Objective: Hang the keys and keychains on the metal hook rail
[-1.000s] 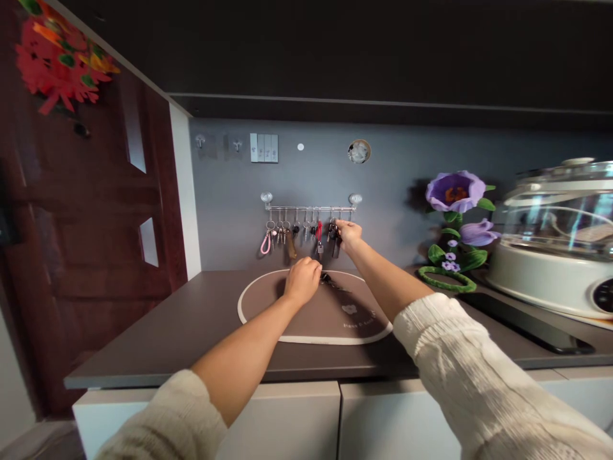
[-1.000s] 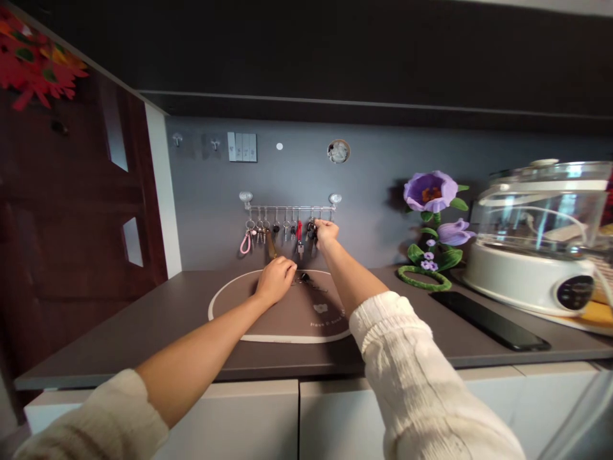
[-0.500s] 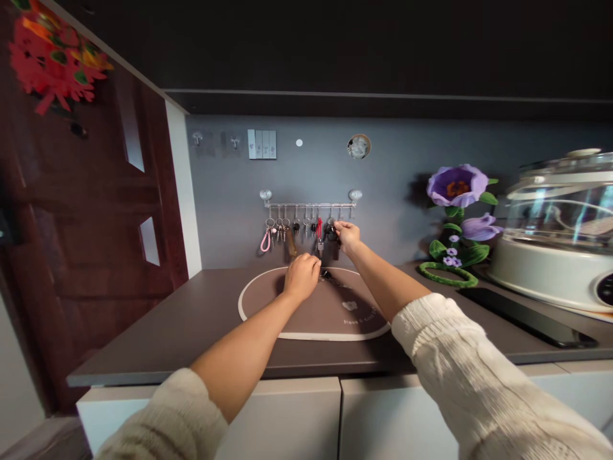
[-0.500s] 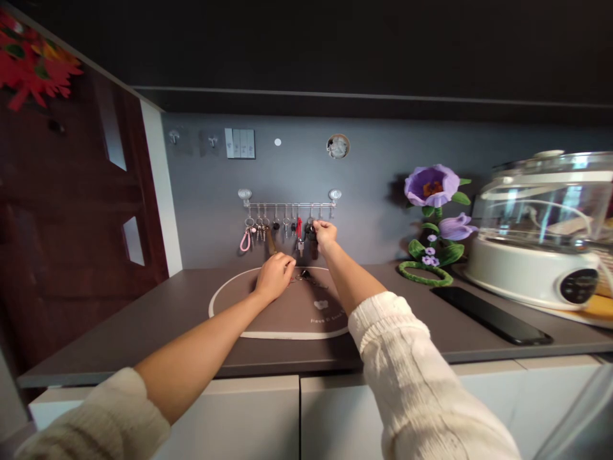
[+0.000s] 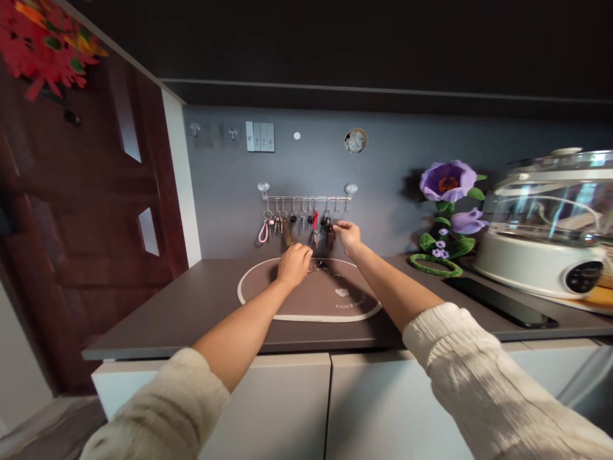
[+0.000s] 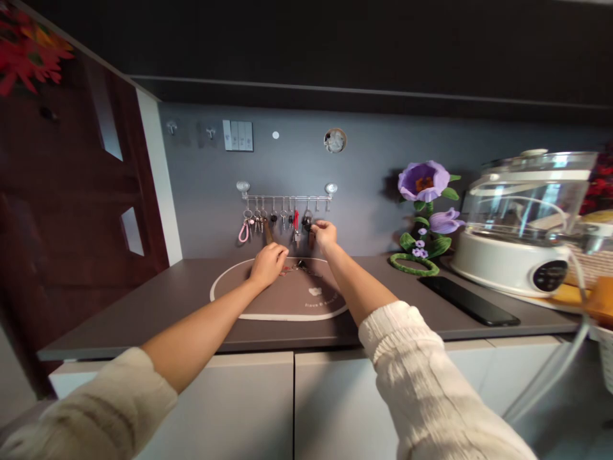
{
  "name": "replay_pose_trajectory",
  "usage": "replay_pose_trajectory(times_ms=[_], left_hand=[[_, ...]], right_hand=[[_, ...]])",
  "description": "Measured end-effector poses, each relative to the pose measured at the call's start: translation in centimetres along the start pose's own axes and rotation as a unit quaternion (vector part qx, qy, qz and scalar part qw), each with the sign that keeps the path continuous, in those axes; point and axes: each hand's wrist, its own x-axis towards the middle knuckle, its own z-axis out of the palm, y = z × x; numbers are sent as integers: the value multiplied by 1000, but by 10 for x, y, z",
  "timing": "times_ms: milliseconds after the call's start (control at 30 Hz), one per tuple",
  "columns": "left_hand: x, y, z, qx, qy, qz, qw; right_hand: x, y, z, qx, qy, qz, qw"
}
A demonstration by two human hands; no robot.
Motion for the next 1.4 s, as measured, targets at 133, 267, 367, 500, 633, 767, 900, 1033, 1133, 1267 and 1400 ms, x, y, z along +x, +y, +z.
replay_pose_trajectory(times_ms=[133,267,367,500,633,767,900,1033,1133,1267,1400], left_hand=[[-1,-3,-2,2,-15,-6,1000],[-1,-4,-2,1,-31,-14,999],[-2,-5,-2,-1,-45,-15,999],[-2,-6,-1,0,-59,-17,998],[-2,-7,0,1,-69,-16,997],[-1,-6,0,2,-83,-18,996],[-1,-6,1,0,-89,-12,996],[-1,-6,1,-5,-84,-3,996],[-1,-5,1,-5,-86,-2,996],[-1,-2,-1,-3,-93,-5,996],[-1,-2,-1,-4,-94,-4,996]], right_hand=[[-22,0,-8,-35,-39,-2,999],[-38,14,-17,-77,-108,6,991],[-42,30,-26,-136,-169,7,976],[-42,41,-35,-251,-244,-16,937],[-39,42,-38,-310,-261,-60,913],[-37,44,-36,-329,-264,-57,905],[-37,44,-35,-288,-235,-42,927],[-38,40,-36,-306,-227,-35,924],[-40,35,-36,-328,-223,-42,917],[-45,32,-36,-315,-220,-10,923],[-47,27,-33,-201,-219,51,953]])
